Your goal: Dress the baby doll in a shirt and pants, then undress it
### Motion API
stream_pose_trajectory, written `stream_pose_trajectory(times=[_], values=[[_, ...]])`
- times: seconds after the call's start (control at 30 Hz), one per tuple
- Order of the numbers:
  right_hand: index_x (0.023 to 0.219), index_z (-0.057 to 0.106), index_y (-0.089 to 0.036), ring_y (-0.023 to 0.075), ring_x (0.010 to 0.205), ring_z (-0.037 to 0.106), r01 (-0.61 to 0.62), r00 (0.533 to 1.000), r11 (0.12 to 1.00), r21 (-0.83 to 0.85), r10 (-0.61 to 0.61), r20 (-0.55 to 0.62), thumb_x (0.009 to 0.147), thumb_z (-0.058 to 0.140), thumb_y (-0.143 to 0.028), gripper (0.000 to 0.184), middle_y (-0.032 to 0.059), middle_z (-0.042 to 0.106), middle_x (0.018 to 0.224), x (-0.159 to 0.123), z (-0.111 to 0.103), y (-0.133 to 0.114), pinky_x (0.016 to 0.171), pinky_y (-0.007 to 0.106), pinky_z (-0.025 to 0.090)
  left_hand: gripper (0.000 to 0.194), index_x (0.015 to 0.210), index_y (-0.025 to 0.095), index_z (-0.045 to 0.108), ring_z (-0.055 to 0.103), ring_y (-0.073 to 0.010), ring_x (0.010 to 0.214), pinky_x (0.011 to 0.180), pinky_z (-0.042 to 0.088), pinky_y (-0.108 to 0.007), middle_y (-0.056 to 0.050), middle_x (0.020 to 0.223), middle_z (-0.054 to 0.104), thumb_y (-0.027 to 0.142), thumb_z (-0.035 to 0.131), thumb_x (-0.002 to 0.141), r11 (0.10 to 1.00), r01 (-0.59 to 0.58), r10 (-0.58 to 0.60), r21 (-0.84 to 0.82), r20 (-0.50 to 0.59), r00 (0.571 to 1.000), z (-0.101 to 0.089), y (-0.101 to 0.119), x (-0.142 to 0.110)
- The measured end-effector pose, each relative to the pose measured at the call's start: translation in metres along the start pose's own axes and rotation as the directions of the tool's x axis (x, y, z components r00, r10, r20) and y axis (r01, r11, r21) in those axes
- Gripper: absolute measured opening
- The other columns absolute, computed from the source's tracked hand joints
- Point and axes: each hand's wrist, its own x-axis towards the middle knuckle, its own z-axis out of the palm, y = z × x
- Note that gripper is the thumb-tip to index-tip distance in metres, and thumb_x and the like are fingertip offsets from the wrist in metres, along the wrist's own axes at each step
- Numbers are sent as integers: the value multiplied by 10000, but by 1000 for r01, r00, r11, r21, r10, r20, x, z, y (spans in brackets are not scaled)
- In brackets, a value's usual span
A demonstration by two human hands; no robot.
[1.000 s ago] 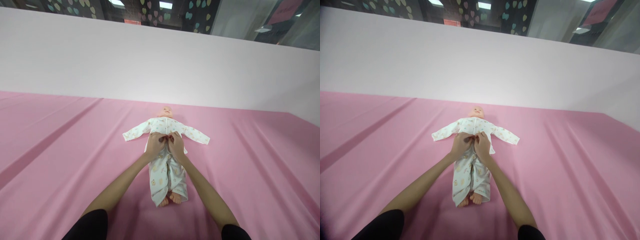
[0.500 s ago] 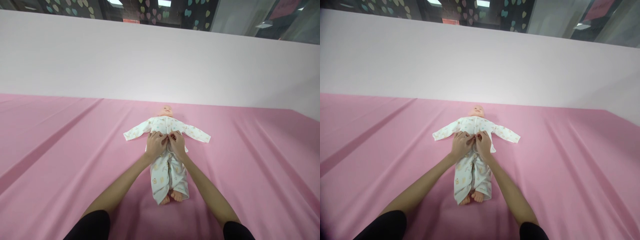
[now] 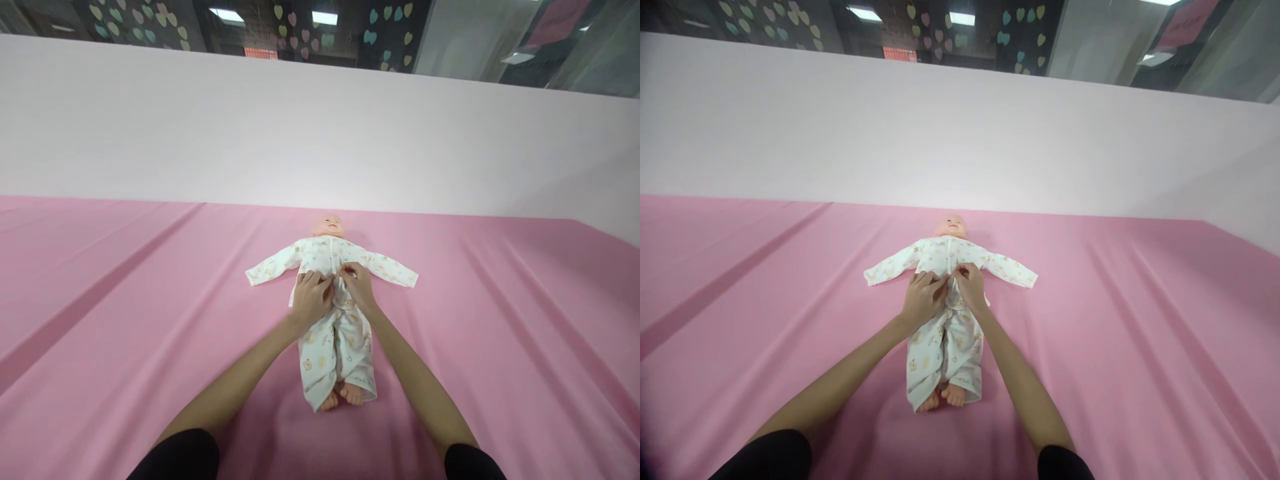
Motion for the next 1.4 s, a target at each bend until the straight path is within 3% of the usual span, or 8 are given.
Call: stream_pose_trajectory(times=[0.2, 0.3, 0.57, 0.93, 1.03, 1.13, 1.27, 1.4], values=[[804, 608, -189, 160, 697, 530, 300, 952, 889, -345, -256, 169, 780, 447, -138, 170, 28, 561, 769, -6, -1, -2, 657, 281, 417, 256, 1028, 227, 649, 482, -193, 769, 709, 339, -337, -47, 789, 578, 260, 444, 879, 1000, 22, -22, -4, -22, 1000, 3, -2, -2], [763, 583, -182, 176, 730, 517, 353, 935, 830, -432, -291, 203, 805, 396, -119, 202, 46, 553, 781, -9, -1, -4, 656, 291, 405, 260, 1035, 224, 647, 488, -190, 762, 706, 343, -335, -48, 798, 587, 257, 439, 882, 1000, 10, -10, 12, -40, 999, 4, -2, -3], [718, 596, -191, 166, 720, 570, 84, 987, 995, -52, -76, 138, 722, 506, -226, 96, 14, 622, 738, 2, -8, -2, 689, 286, 447, 239, 962, 209, 658, 511, -194, 793, 739, 361, -357, -62, 841, 608, 210, 432, 883, 986, -131, 134, 103, -19, 991, 2, 1, -4], [703, 612, -162, 102, 508, 470, -232, 959, 946, 228, 182, 219, 635, 592, -305, 160, -16, 566, 599, 9, -11, -1, 505, 223, 383, 253, 1045, 189, 609, 539, -200, 901, 796, 396, -373, -61, 1202, 567, 147, 439, 862, 985, -163, 162, 49, 26, 986, 0, 5, -5], [708, 625, -170, 134, 580, 533, -139, 986, 979, 148, 123, 112, 665, 596, -286, 127, 7, 618, 658, 6, -7, 2, 595, 262, 438, 256, 1027, 182, 625, 548, -199, 887, 796, 407, -372, -60, 1175, 598, 138, 435, 861, 983, -178, 178, 41, -4, 984, 2, 4, -6], [750, 652, -184, 177, 724, 562, 91, 996, 984, -155, -88, 24, 768, 522, -249, 147, 41, 638, 758, -2, 1, 4, 716, 313, 446, 266, 1033, 186, 637, 554, -203, 887, 792, 422, -369, -56, 1082, 651, 141, 445, 855, 984, -176, 176, 3, -36, 984, 4, 3, -6], [876, 677, -200, 221, 860, 523, 286, 956, 827, -484, -281, 86, 872, 367, -209, 310, 87, 597, 885, -14, 9, 6, 736, 341, 443, 267, 1015, 190, 657, 572, -207, 887, 820, 439, -378, -38, 1054, 671, 133, 478, 826, 989, -117, 112, -92, -54, 992, 4, 3, -8], [1153, 596, -186, 217, 1029, 501, 413, 911, 770, -487, -337, 240, 842, 369, -146, 387, 111, 552, 1064, -29, 2, 9, 852, 339, 454, 189, 894, 204, 679, 580, -196, 1017, 995, 387, -420, -14, 1018, 685, 171, 507, 825, 957, -33, 27, -289, -25, 999, -3, 2, -25]])
